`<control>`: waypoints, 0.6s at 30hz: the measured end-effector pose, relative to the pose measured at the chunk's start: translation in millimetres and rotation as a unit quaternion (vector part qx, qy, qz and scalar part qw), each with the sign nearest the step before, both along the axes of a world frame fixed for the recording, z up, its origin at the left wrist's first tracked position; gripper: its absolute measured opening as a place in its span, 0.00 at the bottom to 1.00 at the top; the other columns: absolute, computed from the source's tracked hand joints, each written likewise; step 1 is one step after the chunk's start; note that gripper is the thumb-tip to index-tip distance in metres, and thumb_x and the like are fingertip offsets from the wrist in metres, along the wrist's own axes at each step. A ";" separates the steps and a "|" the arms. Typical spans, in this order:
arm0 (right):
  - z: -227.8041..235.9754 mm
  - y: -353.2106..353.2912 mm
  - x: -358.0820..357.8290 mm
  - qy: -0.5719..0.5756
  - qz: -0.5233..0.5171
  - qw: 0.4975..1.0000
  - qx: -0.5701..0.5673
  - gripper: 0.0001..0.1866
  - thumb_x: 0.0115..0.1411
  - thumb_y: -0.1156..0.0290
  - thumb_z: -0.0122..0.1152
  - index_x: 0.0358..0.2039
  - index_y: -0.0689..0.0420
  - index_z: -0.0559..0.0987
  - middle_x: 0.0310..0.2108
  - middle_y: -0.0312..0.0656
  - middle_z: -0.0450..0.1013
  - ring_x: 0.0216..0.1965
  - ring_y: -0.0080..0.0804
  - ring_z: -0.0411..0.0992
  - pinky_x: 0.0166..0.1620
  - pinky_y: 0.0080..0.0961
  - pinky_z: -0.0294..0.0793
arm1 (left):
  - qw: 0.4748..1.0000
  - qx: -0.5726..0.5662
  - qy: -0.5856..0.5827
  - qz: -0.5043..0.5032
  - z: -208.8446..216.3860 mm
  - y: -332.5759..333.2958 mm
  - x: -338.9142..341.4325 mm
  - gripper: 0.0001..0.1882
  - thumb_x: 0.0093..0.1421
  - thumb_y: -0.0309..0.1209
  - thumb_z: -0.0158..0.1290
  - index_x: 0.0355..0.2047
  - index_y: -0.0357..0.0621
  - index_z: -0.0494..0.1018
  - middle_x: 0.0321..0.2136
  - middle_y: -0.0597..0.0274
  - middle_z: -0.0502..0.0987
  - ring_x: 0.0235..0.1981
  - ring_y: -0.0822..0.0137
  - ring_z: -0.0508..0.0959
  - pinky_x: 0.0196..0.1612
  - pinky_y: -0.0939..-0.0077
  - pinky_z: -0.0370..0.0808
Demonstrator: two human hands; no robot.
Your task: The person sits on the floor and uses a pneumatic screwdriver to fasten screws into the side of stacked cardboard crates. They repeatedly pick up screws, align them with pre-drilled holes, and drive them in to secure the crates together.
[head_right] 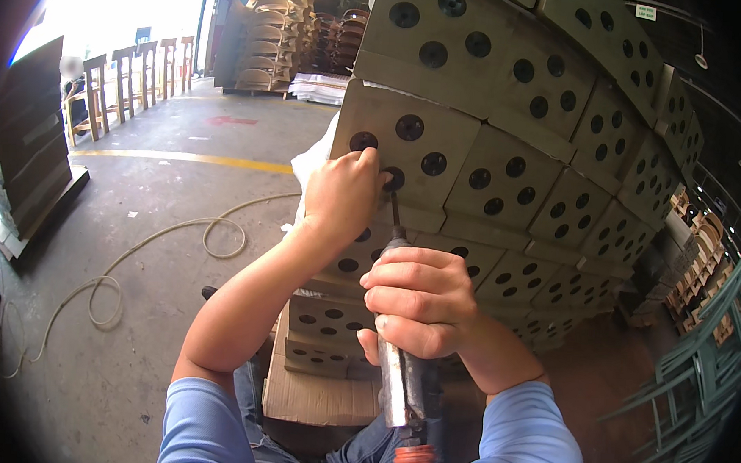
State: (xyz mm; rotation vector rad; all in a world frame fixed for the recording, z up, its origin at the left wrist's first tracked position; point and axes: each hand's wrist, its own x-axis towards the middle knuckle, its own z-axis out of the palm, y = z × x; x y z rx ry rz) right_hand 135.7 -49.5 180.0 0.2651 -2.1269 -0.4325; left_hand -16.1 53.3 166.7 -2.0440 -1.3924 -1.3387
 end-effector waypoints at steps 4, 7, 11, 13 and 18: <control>-2.0 4.5 -0.4 -0.002 -0.004 1.000 -0.007 0.20 0.50 0.72 0.73 0.38 0.48 0.70 0.34 0.36 0.77 0.34 0.36 0.81 0.37 0.36 0.85 | 1.000 -0.010 -0.007 0.001 -0.8 1.5 0.4 0.09 0.60 0.31 0.61 0.31 0.41 0.73 0.25 0.54 0.82 0.30 0.52 0.86 0.31 0.63 0.82; -1.4 5.0 -2.6 -0.002 -0.010 1.000 -0.008 0.20 0.49 0.72 0.73 0.37 0.49 0.70 0.33 0.37 0.77 0.34 0.36 0.81 0.37 0.36 0.86 | 1.000 0.000 -0.012 0.002 -2.6 2.4 0.9 0.09 0.60 0.31 0.60 0.31 0.41 0.73 0.25 0.54 0.82 0.30 0.52 0.86 0.31 0.63 0.82; -1.3 8.3 -3.6 0.003 -0.006 1.000 0.000 0.19 0.50 0.72 0.73 0.37 0.49 0.70 0.34 0.37 0.77 0.34 0.36 0.81 0.37 0.36 0.86 | 1.000 -0.002 -0.009 0.012 -2.6 3.3 2.6 0.07 0.59 0.29 0.60 0.30 0.41 0.73 0.25 0.54 0.82 0.29 0.52 0.86 0.30 0.62 0.82; -1.1 10.4 -3.4 0.003 -0.006 1.000 0.001 0.19 0.50 0.72 0.73 0.37 0.49 0.69 0.34 0.37 0.77 0.34 0.36 0.81 0.36 0.36 0.86 | 1.000 -0.004 -0.013 0.013 -1.6 3.4 3.2 0.06 0.58 0.27 0.60 0.30 0.41 0.73 0.25 0.54 0.82 0.29 0.52 0.86 0.31 0.62 0.82; -1.2 14.1 -4.1 0.007 -0.008 1.000 0.003 0.19 0.50 0.71 0.73 0.37 0.49 0.69 0.34 0.37 0.77 0.34 0.37 0.81 0.36 0.36 0.86 | 1.000 -0.018 -0.014 0.021 1.1 2.2 3.4 0.05 0.54 0.23 0.58 0.30 0.40 0.73 0.25 0.53 0.82 0.30 0.51 0.86 0.31 0.62 0.82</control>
